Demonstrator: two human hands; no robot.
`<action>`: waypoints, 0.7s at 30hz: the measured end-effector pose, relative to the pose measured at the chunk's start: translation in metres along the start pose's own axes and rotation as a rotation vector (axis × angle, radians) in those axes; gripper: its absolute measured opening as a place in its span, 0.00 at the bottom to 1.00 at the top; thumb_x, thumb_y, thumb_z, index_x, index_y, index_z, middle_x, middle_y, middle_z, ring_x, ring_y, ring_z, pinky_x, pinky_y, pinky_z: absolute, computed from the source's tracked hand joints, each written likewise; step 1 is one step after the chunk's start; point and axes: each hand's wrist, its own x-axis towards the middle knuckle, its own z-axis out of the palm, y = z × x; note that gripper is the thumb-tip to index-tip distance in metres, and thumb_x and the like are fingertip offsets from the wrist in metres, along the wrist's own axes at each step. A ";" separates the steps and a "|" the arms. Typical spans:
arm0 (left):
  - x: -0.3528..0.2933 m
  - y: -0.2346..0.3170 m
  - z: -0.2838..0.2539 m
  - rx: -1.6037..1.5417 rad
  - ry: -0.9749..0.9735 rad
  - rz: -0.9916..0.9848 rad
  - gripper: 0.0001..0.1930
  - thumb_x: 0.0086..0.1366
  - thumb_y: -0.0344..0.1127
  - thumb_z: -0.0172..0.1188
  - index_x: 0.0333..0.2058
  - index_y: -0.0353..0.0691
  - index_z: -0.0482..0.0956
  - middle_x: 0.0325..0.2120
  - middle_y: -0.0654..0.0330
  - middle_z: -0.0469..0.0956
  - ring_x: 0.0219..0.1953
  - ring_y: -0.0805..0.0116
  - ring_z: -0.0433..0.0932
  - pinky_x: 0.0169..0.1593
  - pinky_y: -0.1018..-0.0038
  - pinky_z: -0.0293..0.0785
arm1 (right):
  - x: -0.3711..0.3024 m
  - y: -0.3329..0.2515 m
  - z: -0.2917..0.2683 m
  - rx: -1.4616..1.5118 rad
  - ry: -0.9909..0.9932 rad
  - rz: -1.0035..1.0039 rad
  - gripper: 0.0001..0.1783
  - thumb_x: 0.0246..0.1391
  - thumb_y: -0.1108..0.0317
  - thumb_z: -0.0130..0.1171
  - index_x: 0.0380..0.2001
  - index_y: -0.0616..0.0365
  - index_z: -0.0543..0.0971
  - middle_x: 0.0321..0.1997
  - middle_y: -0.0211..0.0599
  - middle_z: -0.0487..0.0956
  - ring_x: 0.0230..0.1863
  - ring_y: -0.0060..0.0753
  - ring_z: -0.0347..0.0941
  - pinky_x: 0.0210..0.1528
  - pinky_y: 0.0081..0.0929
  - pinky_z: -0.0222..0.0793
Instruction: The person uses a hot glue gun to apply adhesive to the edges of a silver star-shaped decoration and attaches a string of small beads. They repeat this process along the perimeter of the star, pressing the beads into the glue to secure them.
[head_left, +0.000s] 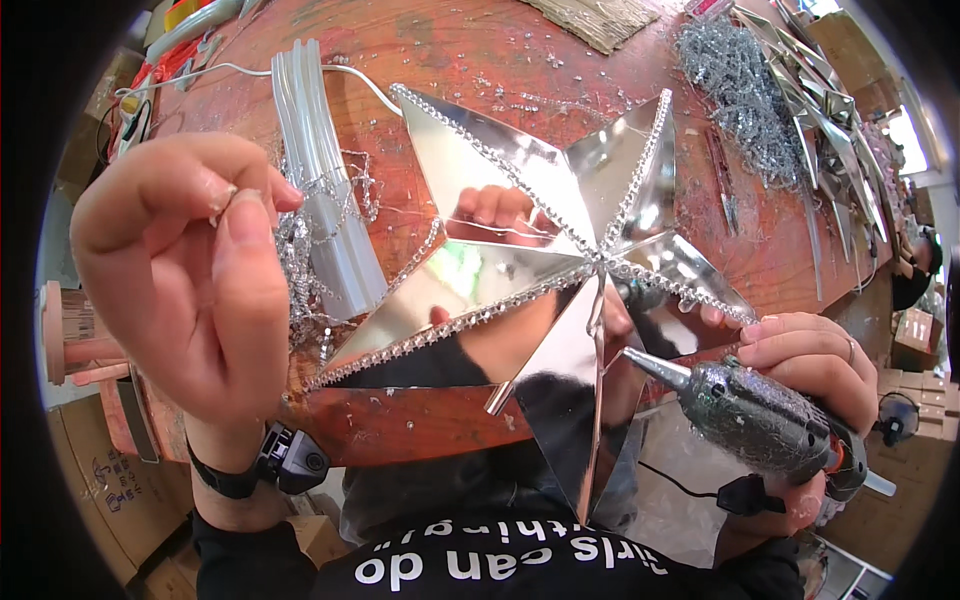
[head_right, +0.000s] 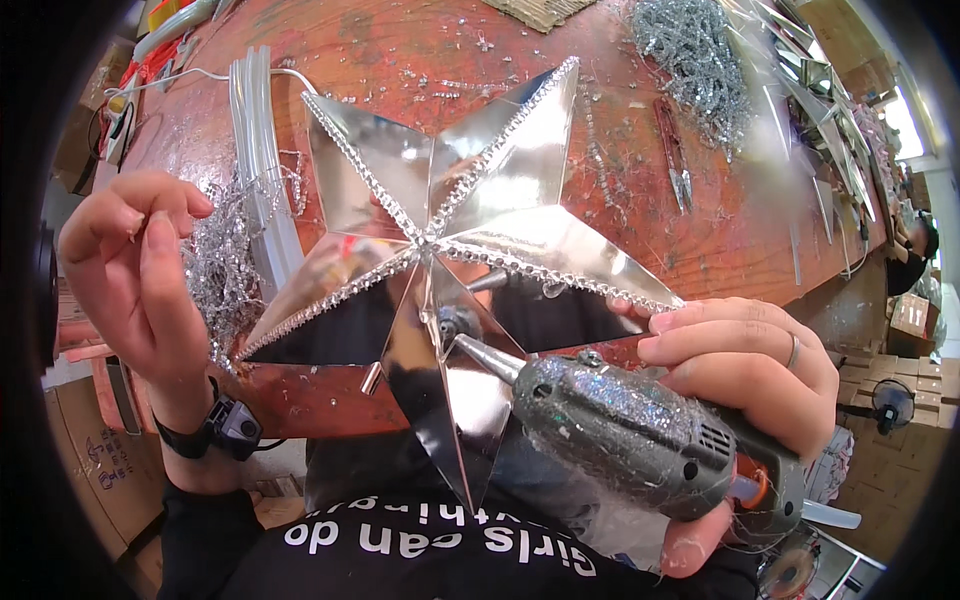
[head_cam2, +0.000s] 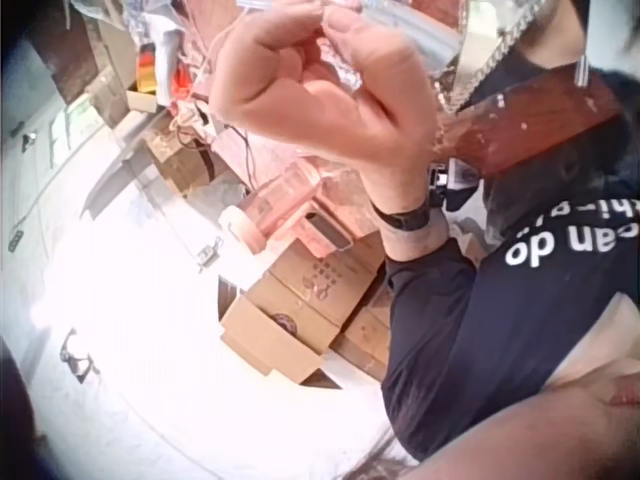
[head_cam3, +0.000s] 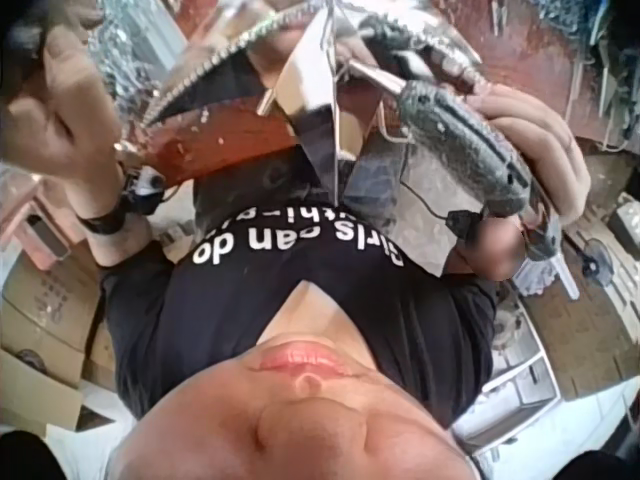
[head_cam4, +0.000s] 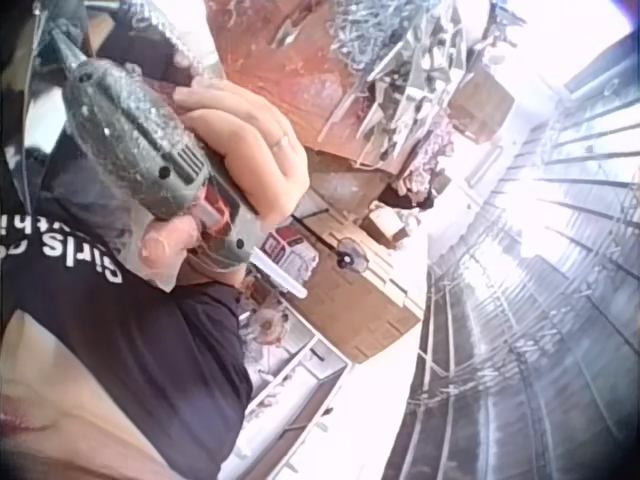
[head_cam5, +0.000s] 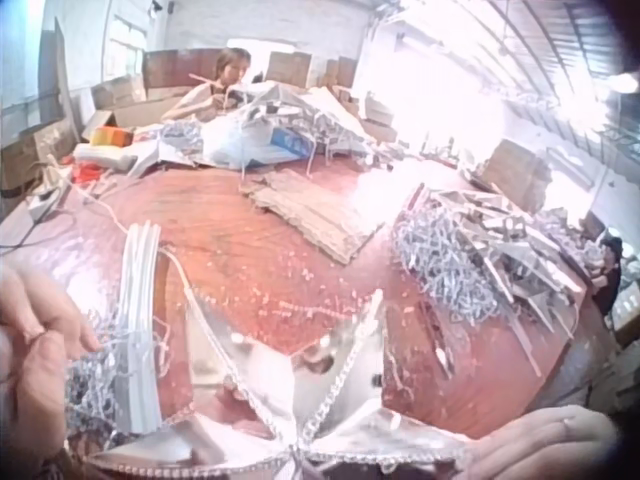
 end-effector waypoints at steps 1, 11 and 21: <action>0.000 0.002 0.001 0.015 0.010 -0.015 0.12 0.62 0.16 0.41 0.44 0.35 0.60 0.30 0.50 0.71 0.32 0.69 0.69 0.44 0.69 0.72 | -0.002 -0.002 0.002 -0.002 0.018 0.015 0.52 0.31 0.11 0.43 0.17 0.60 0.72 0.23 0.41 0.78 0.28 0.41 0.77 0.32 0.34 0.74; -0.001 -0.002 0.009 -0.005 0.037 -0.029 0.17 0.63 0.16 0.49 0.50 0.35 0.61 0.35 0.48 0.73 0.37 0.68 0.74 0.48 0.67 0.76 | -0.003 -0.012 -0.011 -0.029 -0.151 0.021 0.26 0.28 0.42 0.65 0.21 0.56 0.78 0.25 0.33 0.80 0.28 0.34 0.77 0.32 0.29 0.71; -0.002 -0.002 0.010 0.048 0.074 -0.029 0.18 0.64 0.16 0.51 0.52 0.33 0.63 0.37 0.50 0.74 0.39 0.69 0.75 0.52 0.63 0.76 | -0.010 -0.005 -0.007 -0.024 -0.116 -0.038 0.38 0.28 0.26 0.52 0.16 0.56 0.74 0.19 0.32 0.75 0.22 0.32 0.70 0.27 0.28 0.64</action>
